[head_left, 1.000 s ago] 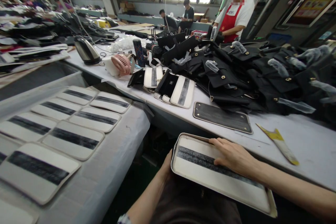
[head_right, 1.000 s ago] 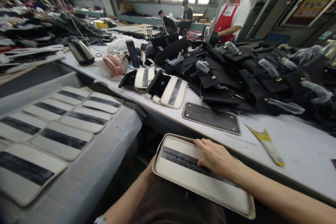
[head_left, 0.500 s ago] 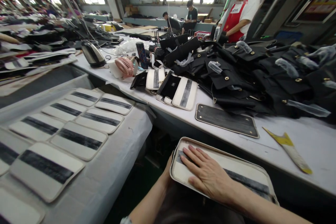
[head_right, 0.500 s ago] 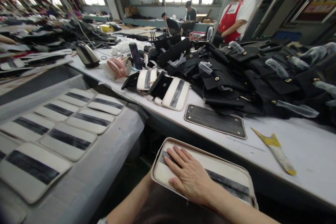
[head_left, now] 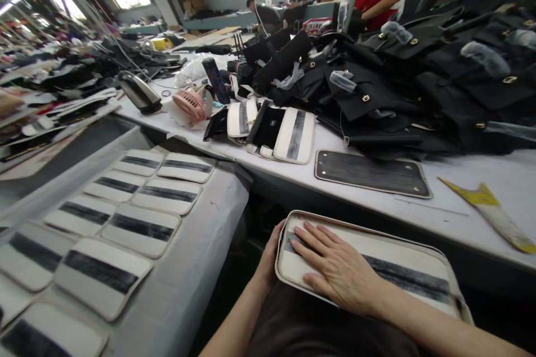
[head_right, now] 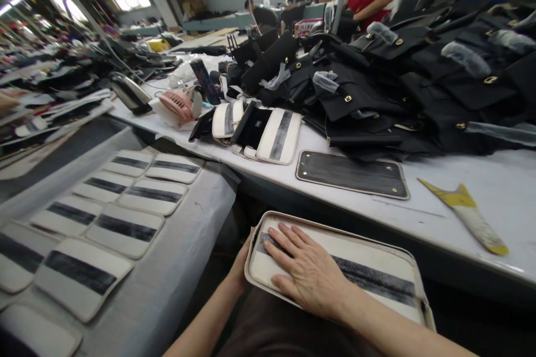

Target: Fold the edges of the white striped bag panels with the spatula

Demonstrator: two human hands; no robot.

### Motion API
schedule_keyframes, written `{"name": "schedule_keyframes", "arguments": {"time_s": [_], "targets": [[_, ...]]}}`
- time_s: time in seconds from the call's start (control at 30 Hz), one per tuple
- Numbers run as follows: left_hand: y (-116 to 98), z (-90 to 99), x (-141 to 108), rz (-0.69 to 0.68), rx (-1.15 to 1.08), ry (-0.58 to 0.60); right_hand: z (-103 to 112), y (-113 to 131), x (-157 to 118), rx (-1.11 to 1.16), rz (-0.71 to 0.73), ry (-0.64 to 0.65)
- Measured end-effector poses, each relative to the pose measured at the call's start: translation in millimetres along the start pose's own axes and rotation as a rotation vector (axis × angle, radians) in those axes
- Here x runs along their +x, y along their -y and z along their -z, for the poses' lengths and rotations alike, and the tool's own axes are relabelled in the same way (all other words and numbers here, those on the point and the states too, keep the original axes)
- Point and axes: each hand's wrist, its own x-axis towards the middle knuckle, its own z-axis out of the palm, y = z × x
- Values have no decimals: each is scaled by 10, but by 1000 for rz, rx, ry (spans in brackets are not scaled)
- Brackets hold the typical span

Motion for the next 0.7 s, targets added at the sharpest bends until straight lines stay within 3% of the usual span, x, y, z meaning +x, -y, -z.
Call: {"name": "schedule_keyframes", "arguments": {"time_s": [0.07,0.17,0.3,0.4,0.53,0.7], "targets": [[-72,58,-134,-93,151,5,-7,-9,-6,-1,-2,-3],[-302,52,-311,-257,612,-17,-11,-10,-10,11,-9,-11],[-720,-191,-291,-448,1266,-39,-12,-9,-15,46,-14,-43],[-933,-425,-97,-551,1579,36,-13,-17,-27,77,-9,-66],[-1026,-618,163,-517,1820,209,-12,-33,-41,109,-13,-80],[-1022,-659,327,-469,1830,317,0,-47,-36,135,-24,-62]]}}
